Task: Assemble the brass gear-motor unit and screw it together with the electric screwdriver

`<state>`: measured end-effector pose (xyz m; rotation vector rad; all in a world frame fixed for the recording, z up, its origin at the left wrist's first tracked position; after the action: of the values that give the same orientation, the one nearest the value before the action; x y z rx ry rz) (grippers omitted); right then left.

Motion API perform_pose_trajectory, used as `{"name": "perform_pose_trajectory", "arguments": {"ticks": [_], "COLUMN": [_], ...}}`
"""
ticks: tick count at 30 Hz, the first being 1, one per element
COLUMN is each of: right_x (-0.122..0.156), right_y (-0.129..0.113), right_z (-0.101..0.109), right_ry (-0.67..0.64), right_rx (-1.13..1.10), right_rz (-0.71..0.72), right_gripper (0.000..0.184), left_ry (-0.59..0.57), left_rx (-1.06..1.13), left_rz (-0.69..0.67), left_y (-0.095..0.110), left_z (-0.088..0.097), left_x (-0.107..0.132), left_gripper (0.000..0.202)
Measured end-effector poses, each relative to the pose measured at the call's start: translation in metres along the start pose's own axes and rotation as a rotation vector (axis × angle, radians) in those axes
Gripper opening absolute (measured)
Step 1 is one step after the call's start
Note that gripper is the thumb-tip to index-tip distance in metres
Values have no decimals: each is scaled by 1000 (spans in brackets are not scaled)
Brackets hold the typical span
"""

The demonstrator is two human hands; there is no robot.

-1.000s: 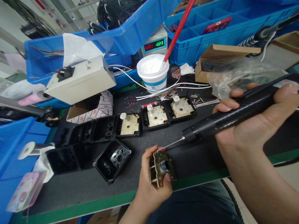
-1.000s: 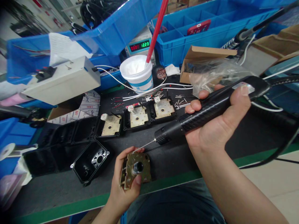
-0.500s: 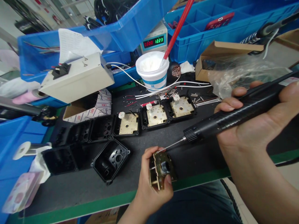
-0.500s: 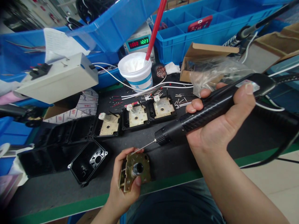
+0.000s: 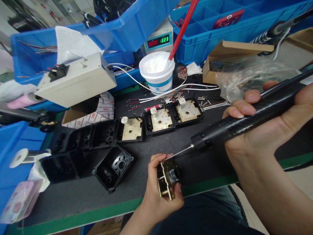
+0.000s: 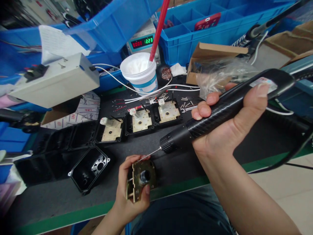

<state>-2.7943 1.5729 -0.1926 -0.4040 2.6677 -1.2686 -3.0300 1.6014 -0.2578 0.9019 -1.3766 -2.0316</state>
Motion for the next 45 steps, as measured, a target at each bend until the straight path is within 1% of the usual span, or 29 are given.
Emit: {"name": "perform_pose_trajectory", "arguments": {"ticks": [3,5,9,11,13,16,21,27,31,34,39,42,45], "right_x": [-2,-5,-7,-2,4,9,7,8,9,8,6,6,6], "right_y": [0,-3,-13,-14,-12,-7,-5,-6,-8,-9,-5,-4,-4], "right_z": [-1,4,25,35,41,45,44,40,38,35,34,33,32], "right_ry": [-21,-18,34,28,21,31,46,39,27,-12,-42,-46,-70], "right_rx": [-41,-58,5,53,79,71,53,69,93,93,94,93,98], "right_rz": [-42,-47,-5,-11,-25,-41,-61,-67,-47,-24,-24,33,69], "right_gripper": [48,45,42,40,39,37,39,42,44,44,34,36,39], "left_ry": [-5,8,56,82,118,165,215,226,230,234,253,279,279], "left_rx": [16,35,153,257,348,403,399,402,398,392,385,373,362], "left_rz": [61,120,241,313,356,368,363,360,357,355,359,367,371], "left_y": [-2,-3,-9,-13,-17,-20,-19,-17,-16,-16,-16,-16,-15], "left_z": [2,5,13,14,15,13,11,11,10,11,9,8,7], "left_x": [-2,-3,-3,-2,-2,-3,-4,-3,-4,-4,-4,-5,-6], "left_gripper": [56,52,50,50,49,46,44,45,46,46,42,38,36]}}
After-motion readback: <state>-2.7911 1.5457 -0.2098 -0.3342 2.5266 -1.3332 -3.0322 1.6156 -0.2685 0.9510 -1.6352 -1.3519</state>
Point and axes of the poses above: each hand's wrist, its own x-axis away from the middle knuckle, its own z-axis out of the back of the hand, y = z × x, the point moved 4 cm from there along -x, towards the middle knuckle, and after that the axes turned 5 degrees about x, right-handed, at the moved point
